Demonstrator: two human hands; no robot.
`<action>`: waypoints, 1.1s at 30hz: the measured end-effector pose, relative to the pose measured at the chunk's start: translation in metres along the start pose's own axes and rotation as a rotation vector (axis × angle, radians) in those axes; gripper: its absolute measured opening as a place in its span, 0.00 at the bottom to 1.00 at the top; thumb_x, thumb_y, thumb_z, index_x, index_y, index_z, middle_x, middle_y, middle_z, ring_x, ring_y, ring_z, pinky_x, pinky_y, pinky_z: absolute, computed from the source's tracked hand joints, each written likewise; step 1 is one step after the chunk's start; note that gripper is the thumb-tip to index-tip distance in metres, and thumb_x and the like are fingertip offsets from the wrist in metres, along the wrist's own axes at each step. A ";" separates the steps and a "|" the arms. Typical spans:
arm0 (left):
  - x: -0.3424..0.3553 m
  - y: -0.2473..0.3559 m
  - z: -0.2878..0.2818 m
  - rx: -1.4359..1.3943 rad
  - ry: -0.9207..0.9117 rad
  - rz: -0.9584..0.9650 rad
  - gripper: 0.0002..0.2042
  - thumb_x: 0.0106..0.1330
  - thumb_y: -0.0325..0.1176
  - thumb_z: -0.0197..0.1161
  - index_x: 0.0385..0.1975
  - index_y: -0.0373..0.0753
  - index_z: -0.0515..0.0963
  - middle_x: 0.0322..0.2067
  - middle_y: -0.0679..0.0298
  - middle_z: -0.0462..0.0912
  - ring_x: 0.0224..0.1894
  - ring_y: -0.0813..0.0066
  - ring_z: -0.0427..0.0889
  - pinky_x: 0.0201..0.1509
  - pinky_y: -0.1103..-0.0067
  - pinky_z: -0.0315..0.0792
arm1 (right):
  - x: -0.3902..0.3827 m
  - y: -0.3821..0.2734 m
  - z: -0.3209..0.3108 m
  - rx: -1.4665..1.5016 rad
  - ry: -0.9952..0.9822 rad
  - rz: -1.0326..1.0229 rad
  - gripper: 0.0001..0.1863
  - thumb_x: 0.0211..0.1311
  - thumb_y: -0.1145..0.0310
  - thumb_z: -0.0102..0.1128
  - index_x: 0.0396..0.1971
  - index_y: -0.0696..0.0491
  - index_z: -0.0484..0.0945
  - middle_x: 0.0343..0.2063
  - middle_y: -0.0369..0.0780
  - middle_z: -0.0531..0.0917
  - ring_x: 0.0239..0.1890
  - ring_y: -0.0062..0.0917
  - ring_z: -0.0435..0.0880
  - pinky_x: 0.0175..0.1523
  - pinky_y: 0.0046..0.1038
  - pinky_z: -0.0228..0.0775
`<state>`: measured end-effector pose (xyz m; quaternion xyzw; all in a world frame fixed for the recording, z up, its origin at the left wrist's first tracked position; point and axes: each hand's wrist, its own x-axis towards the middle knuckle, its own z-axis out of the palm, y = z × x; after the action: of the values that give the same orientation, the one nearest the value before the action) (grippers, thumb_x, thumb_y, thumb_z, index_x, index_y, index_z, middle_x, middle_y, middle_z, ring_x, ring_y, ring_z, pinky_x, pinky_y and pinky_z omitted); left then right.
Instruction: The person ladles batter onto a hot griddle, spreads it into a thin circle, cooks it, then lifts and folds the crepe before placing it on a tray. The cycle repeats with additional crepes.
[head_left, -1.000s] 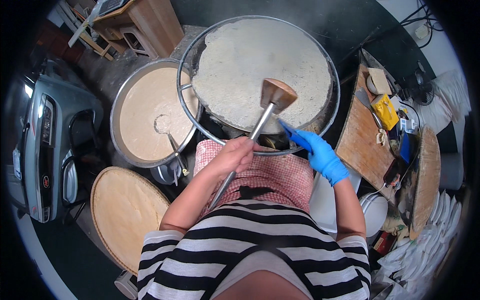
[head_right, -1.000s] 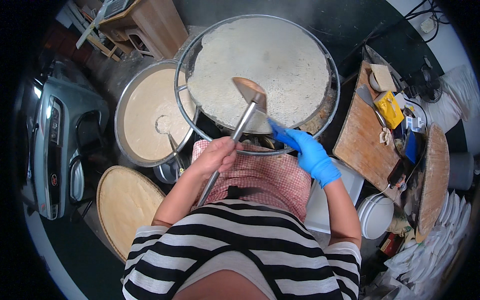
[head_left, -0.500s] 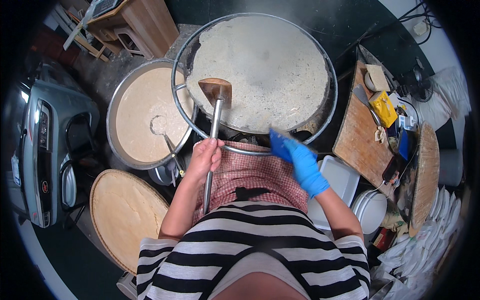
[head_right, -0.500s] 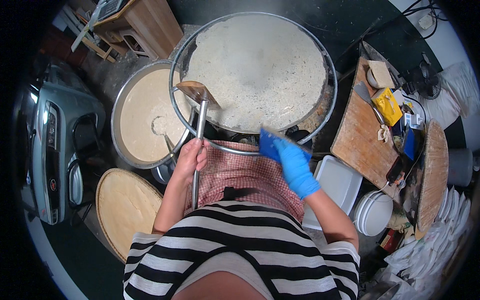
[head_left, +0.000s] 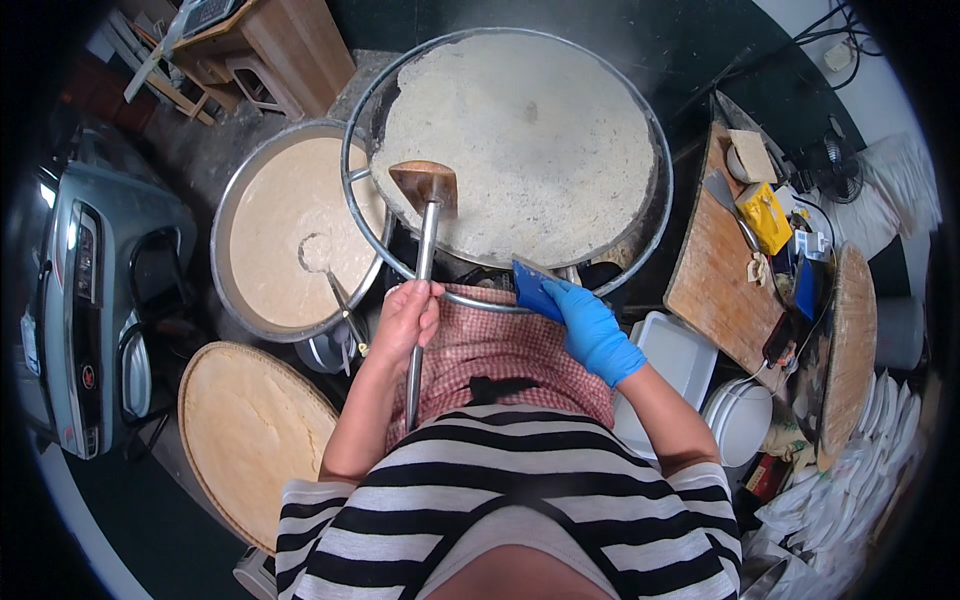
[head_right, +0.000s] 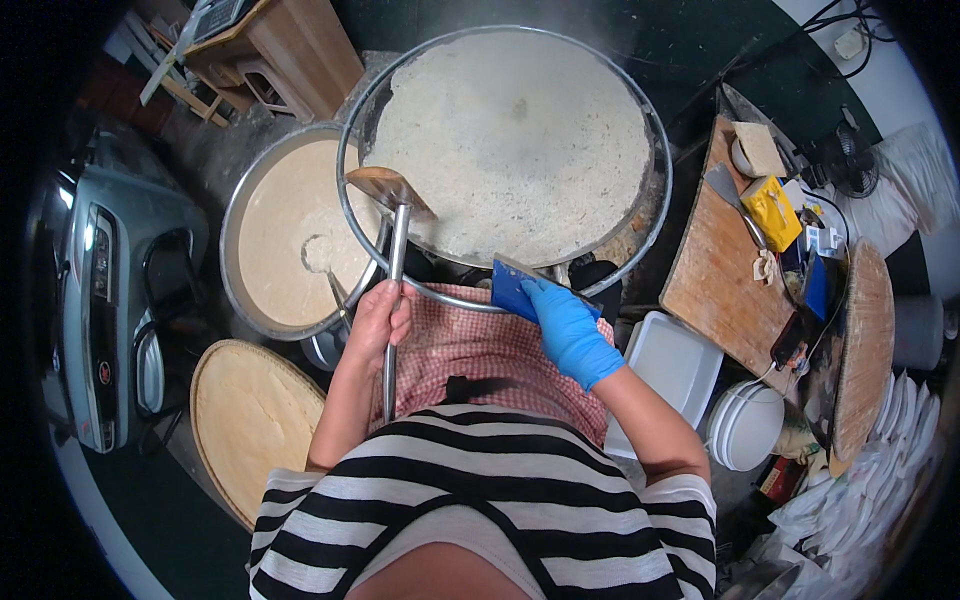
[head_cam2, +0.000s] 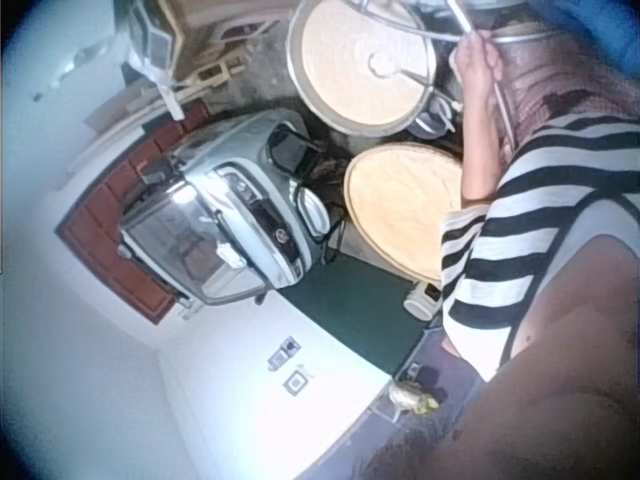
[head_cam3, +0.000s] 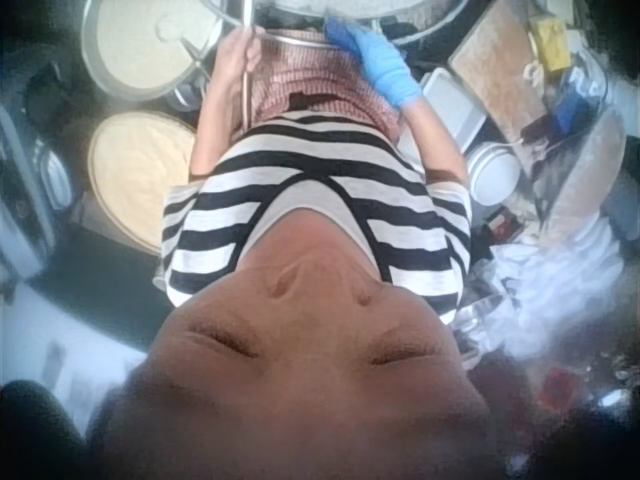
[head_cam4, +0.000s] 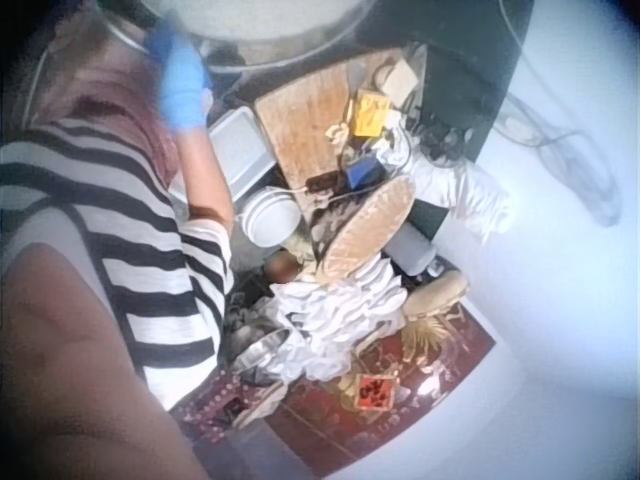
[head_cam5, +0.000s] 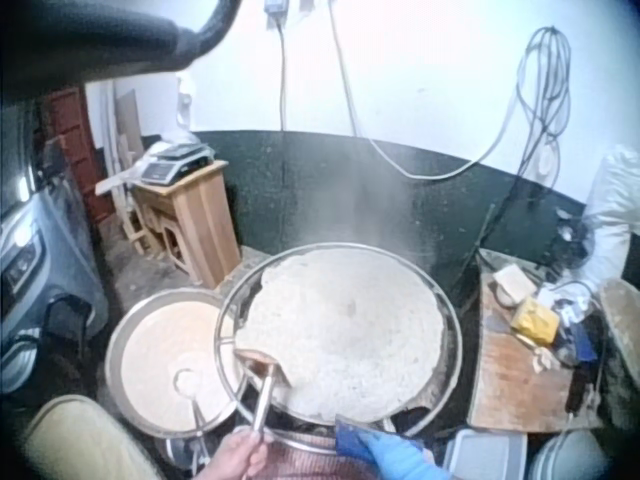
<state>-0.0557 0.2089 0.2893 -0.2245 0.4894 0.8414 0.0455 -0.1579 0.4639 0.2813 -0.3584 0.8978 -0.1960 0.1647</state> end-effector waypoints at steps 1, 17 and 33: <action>-0.001 0.000 -0.001 -0.009 0.002 0.004 0.14 0.70 0.40 0.43 0.33 0.36 0.70 0.12 0.72 0.61 0.09 0.86 0.57 0.12 0.89 0.53 | -0.001 -0.001 -0.007 0.045 -0.013 0.003 0.31 0.42 0.83 0.51 0.53 0.56 0.65 0.48 0.50 0.73 0.49 0.45 0.71 0.55 0.36 0.64; -0.002 0.004 -0.018 -0.061 0.117 0.076 0.10 0.67 0.39 0.51 0.32 0.37 0.69 0.12 0.73 0.60 0.10 0.86 0.56 0.13 0.88 0.52 | 0.154 0.105 -0.091 0.048 0.195 0.069 0.26 0.43 0.84 0.47 0.48 0.54 0.73 0.43 0.55 0.75 0.47 0.48 0.72 0.52 0.35 0.65; 0.009 0.007 -0.019 -0.027 0.095 0.069 0.08 0.68 0.36 0.49 0.33 0.38 0.69 0.12 0.73 0.60 0.10 0.87 0.56 0.13 0.88 0.53 | 0.151 0.102 -0.082 -0.002 0.110 0.200 0.32 0.39 0.87 0.48 0.51 0.49 0.72 0.46 0.50 0.75 0.51 0.44 0.71 0.55 0.35 0.63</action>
<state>-0.0595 0.1876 0.2835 -0.2479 0.4869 0.8375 -0.0097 -0.3566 0.4436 0.2810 -0.2559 0.9369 -0.1970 0.1337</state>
